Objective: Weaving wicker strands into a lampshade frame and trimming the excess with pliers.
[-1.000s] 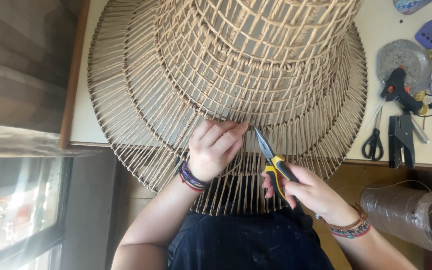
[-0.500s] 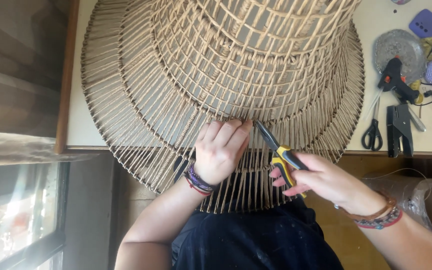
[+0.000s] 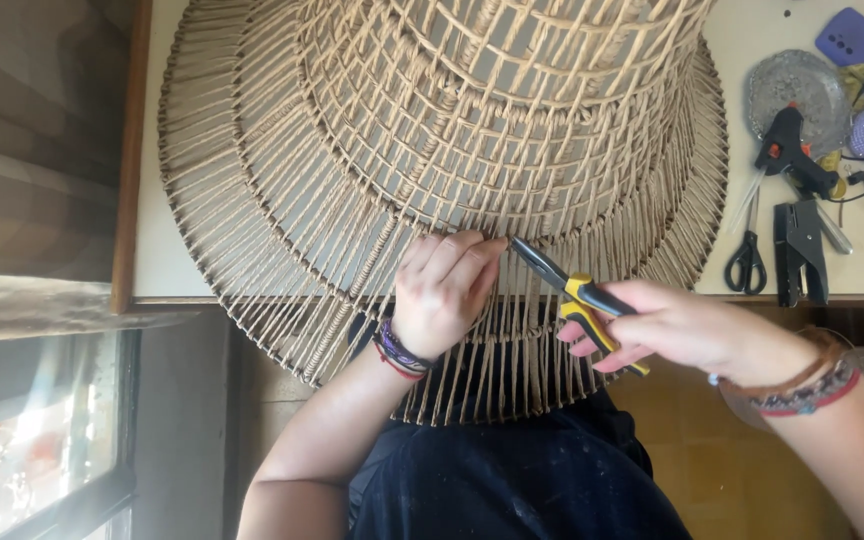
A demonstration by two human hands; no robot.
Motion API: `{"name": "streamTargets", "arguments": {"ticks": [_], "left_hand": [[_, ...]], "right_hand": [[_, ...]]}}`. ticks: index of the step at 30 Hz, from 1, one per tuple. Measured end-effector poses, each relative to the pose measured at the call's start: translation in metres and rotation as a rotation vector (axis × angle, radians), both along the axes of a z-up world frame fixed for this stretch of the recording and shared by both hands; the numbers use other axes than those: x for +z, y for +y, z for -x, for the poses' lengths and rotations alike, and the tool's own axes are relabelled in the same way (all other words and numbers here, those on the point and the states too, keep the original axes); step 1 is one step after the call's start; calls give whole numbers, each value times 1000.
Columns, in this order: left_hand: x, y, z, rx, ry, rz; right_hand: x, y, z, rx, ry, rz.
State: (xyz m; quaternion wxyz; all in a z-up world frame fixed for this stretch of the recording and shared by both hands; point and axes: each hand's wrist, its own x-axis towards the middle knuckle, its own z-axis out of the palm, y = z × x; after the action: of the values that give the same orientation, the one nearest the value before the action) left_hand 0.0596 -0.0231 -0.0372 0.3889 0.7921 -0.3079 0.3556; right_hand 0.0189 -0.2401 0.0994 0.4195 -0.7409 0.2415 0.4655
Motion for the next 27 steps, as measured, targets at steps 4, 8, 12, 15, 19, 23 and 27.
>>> {"name": "streamTargets", "arguments": {"ticks": [4,8,12,15,19,23,27], "left_hand": [[-7,0,-2,-22,-33,20],[-22,-4,-1,102,-34,-16],[-11,-1,6,249,288,-344],[-8,1,9,272,336,-330],[-12,7,12,306,349,-297],[-14,4,13,353,319,-330],[-1,2,19,413,368,-374]], "right_hand": [[11,-1,-16,127,49,11],[-18,-12,9,684,-378,409],[-46,-6,40,924,-1138,949],[-57,-19,44,808,-1211,971],[-77,-49,63,815,-1271,992],[-95,-69,63,725,-1214,912],[-90,-121,71,723,-1087,892]]}}
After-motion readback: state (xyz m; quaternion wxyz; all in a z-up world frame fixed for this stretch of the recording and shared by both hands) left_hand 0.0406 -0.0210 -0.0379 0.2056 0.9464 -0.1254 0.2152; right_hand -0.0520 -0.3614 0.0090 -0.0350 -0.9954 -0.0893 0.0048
